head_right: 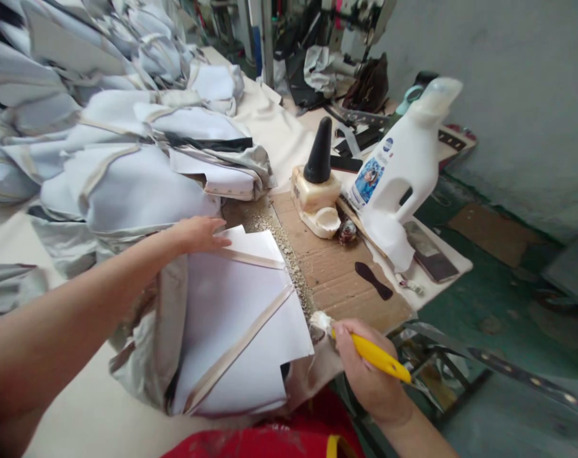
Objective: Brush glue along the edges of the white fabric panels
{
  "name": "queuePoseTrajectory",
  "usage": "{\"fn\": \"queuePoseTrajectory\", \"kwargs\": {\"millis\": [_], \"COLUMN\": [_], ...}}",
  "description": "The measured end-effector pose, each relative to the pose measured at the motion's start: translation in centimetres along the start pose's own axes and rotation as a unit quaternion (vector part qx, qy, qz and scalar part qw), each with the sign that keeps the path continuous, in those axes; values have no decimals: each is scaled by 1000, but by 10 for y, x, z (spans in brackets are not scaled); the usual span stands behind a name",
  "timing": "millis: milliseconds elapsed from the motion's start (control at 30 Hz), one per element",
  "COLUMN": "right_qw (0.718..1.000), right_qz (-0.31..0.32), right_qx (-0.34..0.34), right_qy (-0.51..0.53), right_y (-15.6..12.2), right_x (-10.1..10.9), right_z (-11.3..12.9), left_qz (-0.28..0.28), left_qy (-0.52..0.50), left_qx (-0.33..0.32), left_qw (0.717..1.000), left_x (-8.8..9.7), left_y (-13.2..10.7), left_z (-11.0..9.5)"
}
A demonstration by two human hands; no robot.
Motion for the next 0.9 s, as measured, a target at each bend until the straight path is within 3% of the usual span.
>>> {"fn": "queuePoseTrajectory", "kwargs": {"millis": [100,233,333,500,633,767,900], "right_qw": [998,994,996,990,993,993,995], "right_qz": [5,33,7,52,1,3,14], "right_qx": [37,87,75,128,117,113,67], "right_qy": [49,64,46,37,27,44,68], "right_y": [26,58,69,79,98,125,163], "right_x": [-17,-42,-46,-54,-66,-77,-95], "right_z": [10,17,16,15,11,21,34], "left_qz": [85,97,109,122,129,150,203], "left_qy": [-17,-41,-75,-139,-194,-273,-370], "left_qx": [5,4,-2,2,15,34,48], "left_qw": [996,994,991,983,972,950,905], "left_x": [-2,-12,-16,-22,-24,-23,-18], "left_y": [17,29,33,40,44,40,27], "left_z": [11,19,27,38,43,45,42]}}
Point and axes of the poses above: each hand's wrist, its own y-axis towards the middle knuckle, its own x-axis out of the back of the hand, z = x × y, the point moved 1 cm from there along y, towards the middle knuckle, and after that the axes turned 11 degrees about -y, right-handed, at the moved point
